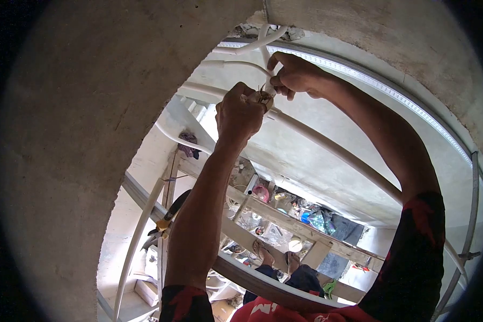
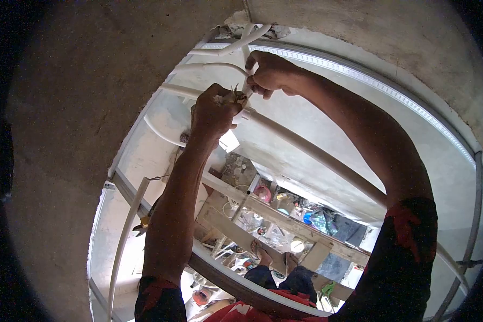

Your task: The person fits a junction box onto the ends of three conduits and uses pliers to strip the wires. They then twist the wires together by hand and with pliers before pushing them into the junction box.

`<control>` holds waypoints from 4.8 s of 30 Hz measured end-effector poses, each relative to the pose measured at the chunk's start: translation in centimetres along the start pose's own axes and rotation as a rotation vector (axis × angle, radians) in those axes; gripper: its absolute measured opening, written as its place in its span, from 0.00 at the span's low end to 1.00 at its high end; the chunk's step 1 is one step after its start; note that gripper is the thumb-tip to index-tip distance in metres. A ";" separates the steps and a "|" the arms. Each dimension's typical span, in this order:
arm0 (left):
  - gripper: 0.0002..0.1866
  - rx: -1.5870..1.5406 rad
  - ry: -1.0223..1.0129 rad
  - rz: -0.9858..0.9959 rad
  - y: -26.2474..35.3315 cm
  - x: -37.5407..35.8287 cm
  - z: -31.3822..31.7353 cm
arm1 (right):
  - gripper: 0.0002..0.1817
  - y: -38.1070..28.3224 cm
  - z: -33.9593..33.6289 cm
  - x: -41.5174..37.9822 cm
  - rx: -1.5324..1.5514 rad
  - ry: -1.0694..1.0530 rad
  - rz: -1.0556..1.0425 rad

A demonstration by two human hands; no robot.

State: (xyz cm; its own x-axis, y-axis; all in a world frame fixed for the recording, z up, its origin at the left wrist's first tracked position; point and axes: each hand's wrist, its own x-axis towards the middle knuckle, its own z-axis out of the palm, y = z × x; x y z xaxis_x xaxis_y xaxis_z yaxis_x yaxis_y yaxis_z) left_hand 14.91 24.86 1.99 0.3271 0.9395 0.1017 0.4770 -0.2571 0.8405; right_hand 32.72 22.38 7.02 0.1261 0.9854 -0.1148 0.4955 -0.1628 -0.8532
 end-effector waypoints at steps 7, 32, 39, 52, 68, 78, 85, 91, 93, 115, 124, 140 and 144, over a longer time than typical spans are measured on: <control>0.15 -0.113 0.028 -0.043 0.5 -0.2 0.5 | 0.13 -1.1 0.3 -0.2 -0.084 0.046 0.031; 0.17 -0.223 -0.100 -0.039 1.5 -0.9 -0.9 | 0.12 -3.1 -0.6 2.3 -0.612 0.024 -0.200; 0.18 -0.274 -0.100 -0.056 1.4 -1.0 -1.2 | 0.13 -2.8 -1.5 0.9 -0.313 0.023 -0.056; 0.14 -0.340 -0.072 -0.035 1.1 -0.9 -0.7 | 0.11 -0.1 -1.8 1.2 -0.020 -0.003 -0.163; 0.23 0.082 0.029 0.135 0.5 -1.2 -0.7 | 0.10 -0.9 -1.2 0.2 -0.252 0.053 -0.267; 0.31 0.534 0.342 0.506 2.6 -3.3 -0.9 | 0.10 -0.2 -0.9 0.3 -0.051 0.036 -0.119; 0.26 0.378 0.378 0.723 2.3 -3.0 -0.2 | 0.10 0.0 -1.2 0.2 -0.041 0.031 -0.182; 0.11 0.532 0.336 0.699 1.9 -2.9 0.2 | 0.10 0.6 -1.2 0.3 0.096 0.010 -0.147; 0.08 0.526 0.332 0.649 1.9 -2.9 0.2 | 0.10 0.8 -1.2 0.5 0.109 0.014 -0.143; 0.10 0.491 0.169 0.416 3.0 -3.6 -0.2 | 0.06 0.0 -0.9 -0.1 -0.004 -0.004 -0.168; 0.06 0.576 0.268 0.602 2.0 -3.3 0.5 | 0.09 0.7 -1.3 0.1 0.175 -0.065 -0.087; 0.06 0.588 0.318 0.729 1.6 -3.1 0.8 | 0.13 3.5 -2.2 2.2 0.200 -0.134 -0.359; 0.06 0.607 0.247 0.642 2.4 -3.3 0.2 | 0.11 3.9 -1.7 2.0 0.285 -0.115 -0.304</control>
State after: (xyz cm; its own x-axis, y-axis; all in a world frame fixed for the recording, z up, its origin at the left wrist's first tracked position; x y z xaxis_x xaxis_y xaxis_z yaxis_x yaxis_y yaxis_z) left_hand 15.14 21.11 3.56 0.5274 0.5786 0.6221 0.6334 -0.7558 0.1660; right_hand 36.39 23.59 4.30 -0.0933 0.9882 0.1215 0.2366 0.1406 -0.9614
